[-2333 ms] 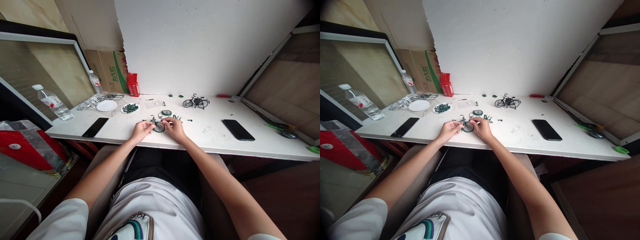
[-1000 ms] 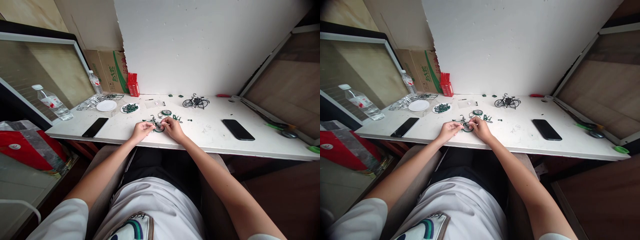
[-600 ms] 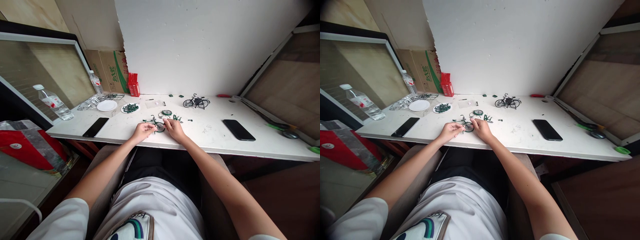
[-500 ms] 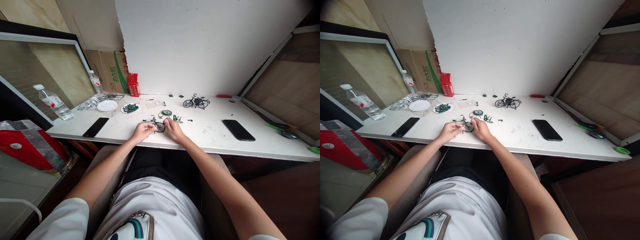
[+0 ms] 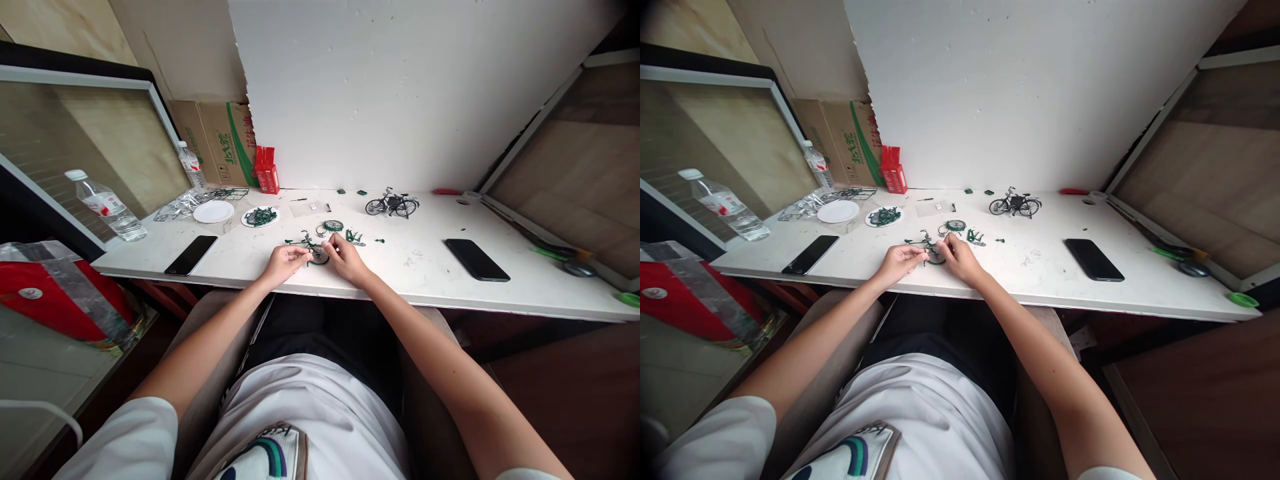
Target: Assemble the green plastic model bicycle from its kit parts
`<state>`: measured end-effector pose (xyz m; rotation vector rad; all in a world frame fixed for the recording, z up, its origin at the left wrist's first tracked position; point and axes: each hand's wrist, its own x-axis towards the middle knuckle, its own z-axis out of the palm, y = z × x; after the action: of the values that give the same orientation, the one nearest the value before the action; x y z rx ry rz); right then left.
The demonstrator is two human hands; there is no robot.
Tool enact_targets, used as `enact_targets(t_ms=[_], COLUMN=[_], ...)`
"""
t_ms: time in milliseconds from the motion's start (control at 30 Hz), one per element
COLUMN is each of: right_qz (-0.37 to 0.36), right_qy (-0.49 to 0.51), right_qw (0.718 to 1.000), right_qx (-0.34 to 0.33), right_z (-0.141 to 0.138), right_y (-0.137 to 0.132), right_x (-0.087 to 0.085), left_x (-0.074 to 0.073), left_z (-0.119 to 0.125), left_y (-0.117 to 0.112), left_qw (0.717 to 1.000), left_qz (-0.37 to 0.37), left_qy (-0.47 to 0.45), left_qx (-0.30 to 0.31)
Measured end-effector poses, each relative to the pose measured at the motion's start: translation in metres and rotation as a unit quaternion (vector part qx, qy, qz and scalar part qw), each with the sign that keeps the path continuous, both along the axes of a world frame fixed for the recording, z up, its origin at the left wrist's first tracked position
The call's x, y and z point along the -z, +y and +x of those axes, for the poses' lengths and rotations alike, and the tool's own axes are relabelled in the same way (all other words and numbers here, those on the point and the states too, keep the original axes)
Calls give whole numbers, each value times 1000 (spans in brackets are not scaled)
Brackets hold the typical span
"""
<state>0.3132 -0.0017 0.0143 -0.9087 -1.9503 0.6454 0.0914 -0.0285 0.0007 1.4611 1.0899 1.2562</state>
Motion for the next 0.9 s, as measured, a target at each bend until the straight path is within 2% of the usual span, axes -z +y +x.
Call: enact_targets(t_ms=[167,300,467,733,800,900], right_qz=[-19,2,-8,-22,-15,-7], right_qy=[-24,-13,6,-4,-3,37], right_qw=[999,999,998,1000,1000,998], right_qx=[-9,-30,-55,-13,-4,46], right_z=[-1,1,2,-2,-2,1], right_y=[-2,-3,1,-5,-4,3], right_x=[-2,1,4,-5,-4,1], left_x=[-4,-4,-4,-2,-4,-6], left_z=[2,2,2,1,2,3], left_y=[-4,-2,-1,-1,-2,-2], left_qw=[1000,1000,1000,1000,1000,999], left_qz=[-1,-3,1,-5,-3,11], left_qy=[11,-2,-18,6,-5,-37], left_qx=[3,-4,-3,5,11,13])
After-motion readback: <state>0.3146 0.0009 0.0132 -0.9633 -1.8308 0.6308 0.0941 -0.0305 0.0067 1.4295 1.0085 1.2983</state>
